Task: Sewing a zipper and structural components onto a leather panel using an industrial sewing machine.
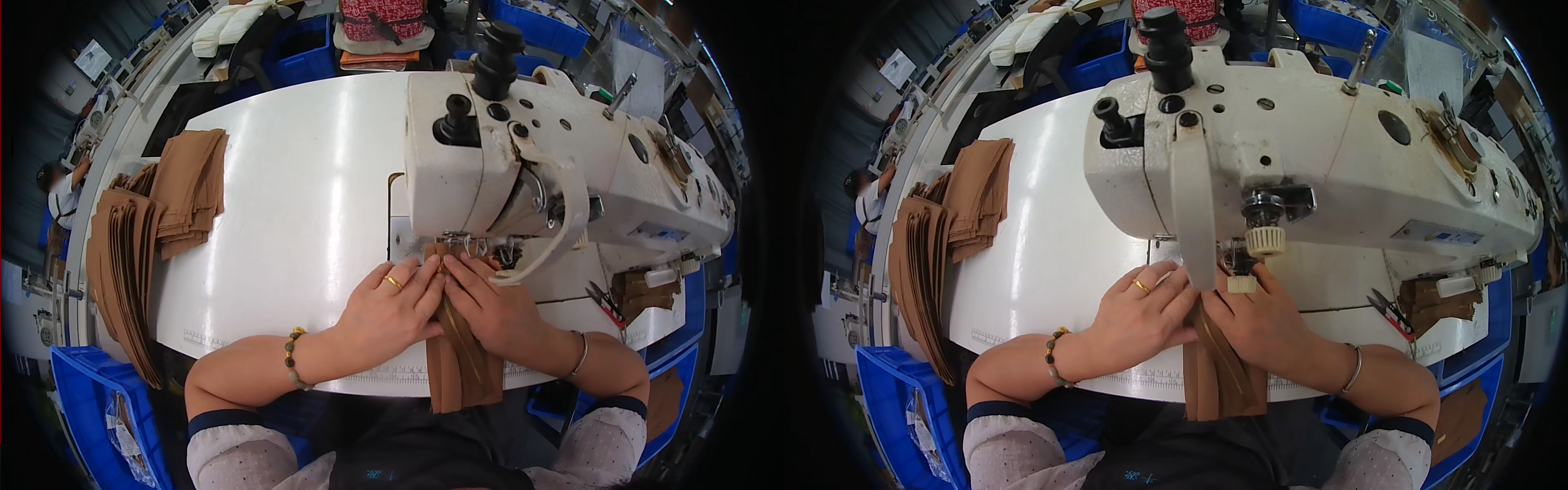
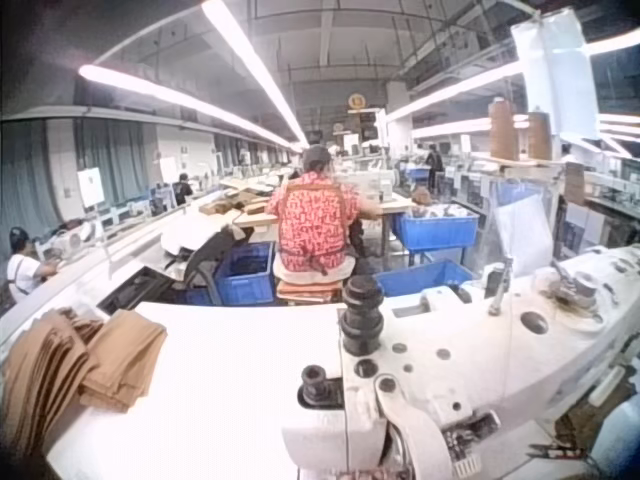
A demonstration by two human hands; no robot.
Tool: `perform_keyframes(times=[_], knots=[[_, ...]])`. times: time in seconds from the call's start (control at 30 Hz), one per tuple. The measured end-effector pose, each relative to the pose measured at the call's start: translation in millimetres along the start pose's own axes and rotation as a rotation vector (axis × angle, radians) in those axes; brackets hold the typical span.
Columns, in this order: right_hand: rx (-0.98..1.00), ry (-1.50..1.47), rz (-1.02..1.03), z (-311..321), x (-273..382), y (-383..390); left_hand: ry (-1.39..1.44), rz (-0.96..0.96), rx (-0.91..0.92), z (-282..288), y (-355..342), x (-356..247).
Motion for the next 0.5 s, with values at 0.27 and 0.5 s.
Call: perform_keyframes(times=[0.27,0.5], knots=[[0.032,-0.018,-0.031,2.5,0.1,-5.0,-0.005,0.006,-0.032,-0.8,-2.3,2.7],[0.033,0.009,-0.018,2.1,0.1,-4.9,-0.005,0.010,-0.035,-1.7,-2.3,3.4]])
Point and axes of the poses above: each hand's wrist, its own y-axis away from the middle knuckle, its own z-axis out of the back of the hand, x = y × z, the point moved 2 cm from there along -y, towards the middle knuckle, and after that the axes turned 14 degrees about -x, right-handed, at the moved point
